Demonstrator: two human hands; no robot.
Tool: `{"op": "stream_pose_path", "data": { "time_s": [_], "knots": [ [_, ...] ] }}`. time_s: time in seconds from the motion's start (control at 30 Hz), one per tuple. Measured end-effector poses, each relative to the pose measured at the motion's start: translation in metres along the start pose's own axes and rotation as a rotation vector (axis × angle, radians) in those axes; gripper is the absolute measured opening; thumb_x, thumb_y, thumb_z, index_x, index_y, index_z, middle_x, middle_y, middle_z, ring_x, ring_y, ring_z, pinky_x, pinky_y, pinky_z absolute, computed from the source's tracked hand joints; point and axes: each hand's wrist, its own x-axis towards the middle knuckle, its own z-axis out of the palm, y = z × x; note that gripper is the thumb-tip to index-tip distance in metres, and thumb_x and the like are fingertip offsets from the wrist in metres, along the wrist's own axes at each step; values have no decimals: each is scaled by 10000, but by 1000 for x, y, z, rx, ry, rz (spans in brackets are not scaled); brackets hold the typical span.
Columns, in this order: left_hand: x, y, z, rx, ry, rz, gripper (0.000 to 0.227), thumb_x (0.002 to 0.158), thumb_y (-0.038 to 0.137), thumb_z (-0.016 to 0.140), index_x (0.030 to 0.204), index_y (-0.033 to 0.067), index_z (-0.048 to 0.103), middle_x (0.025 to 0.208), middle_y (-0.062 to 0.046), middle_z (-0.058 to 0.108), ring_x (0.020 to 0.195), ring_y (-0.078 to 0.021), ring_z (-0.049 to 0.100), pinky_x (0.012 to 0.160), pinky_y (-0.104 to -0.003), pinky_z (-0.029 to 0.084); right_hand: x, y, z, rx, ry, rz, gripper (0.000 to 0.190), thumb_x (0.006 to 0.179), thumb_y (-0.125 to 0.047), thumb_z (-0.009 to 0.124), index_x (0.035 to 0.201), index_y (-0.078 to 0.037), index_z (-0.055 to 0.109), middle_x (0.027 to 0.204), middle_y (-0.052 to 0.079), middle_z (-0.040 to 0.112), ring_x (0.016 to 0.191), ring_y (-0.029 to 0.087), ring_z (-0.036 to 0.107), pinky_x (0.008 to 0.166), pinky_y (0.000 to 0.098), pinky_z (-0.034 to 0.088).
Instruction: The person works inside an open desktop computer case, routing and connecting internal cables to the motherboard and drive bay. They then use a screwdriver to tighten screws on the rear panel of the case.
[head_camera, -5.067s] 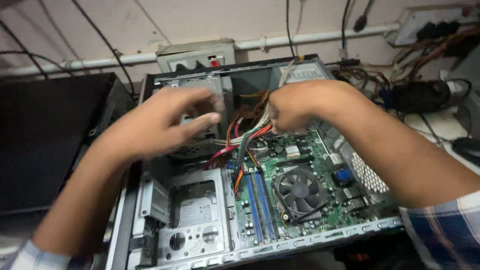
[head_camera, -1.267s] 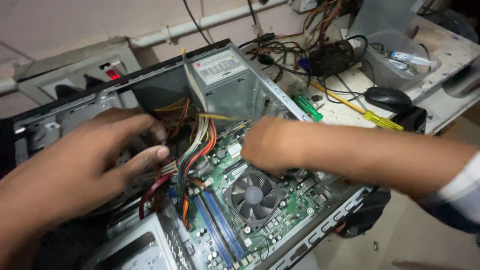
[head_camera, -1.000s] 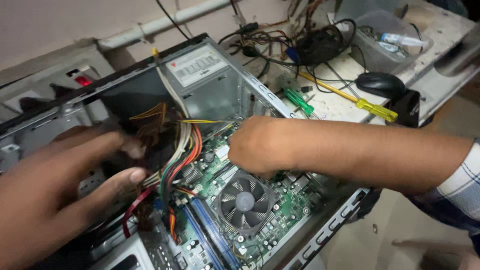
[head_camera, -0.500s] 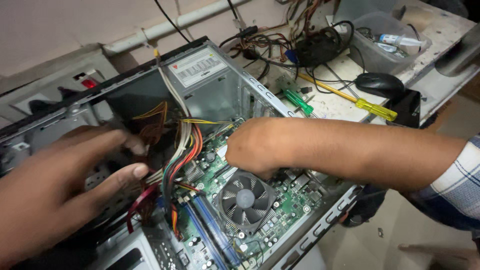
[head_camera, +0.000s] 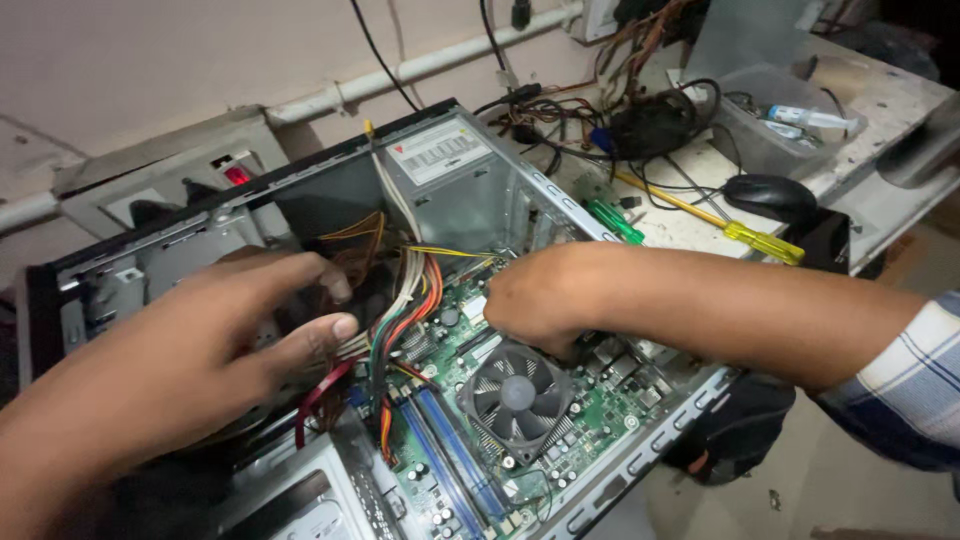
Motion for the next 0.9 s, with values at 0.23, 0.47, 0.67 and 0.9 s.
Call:
{"op": "stream_pose_path", "data": {
  "time_s": [0.23,0.47,0.67,0.9],
  "knots": [
    [0,4,-5,43,-88,-107,469,939,529,595,1262,196,662,1093,-24,656,894,-211,675,768,-357,566,7,5,6,-2,19,84,317,602,-112,880,876,9,776,903,234,740,875,405,728,771,498,581],
    [9,-14,8,-12,-6,35,526,891,572,672,1257,194,676,1071,-11,680,848,-172,672,686,-355,552,4,6,0,16,-9,64,316,573,-79,876,870,-20,786,914,201,746,877,382,735,734,499,585],
    [15,-58,29,-74,68,325,420,964,460,619,1238,145,672,1084,-45,699,1021,-191,672,832,-376,509,9,7,6,-22,-6,31,245,620,-79,838,853,-16,792,894,196,753,836,371,745,694,507,593],
    [18,-65,30,-12,11,205,412,931,459,626,1244,197,678,1104,-41,704,1108,-205,679,914,-414,493,9,3,7,24,23,51,251,609,-67,840,848,-15,788,903,190,752,847,376,740,705,504,591]
  ]
}}
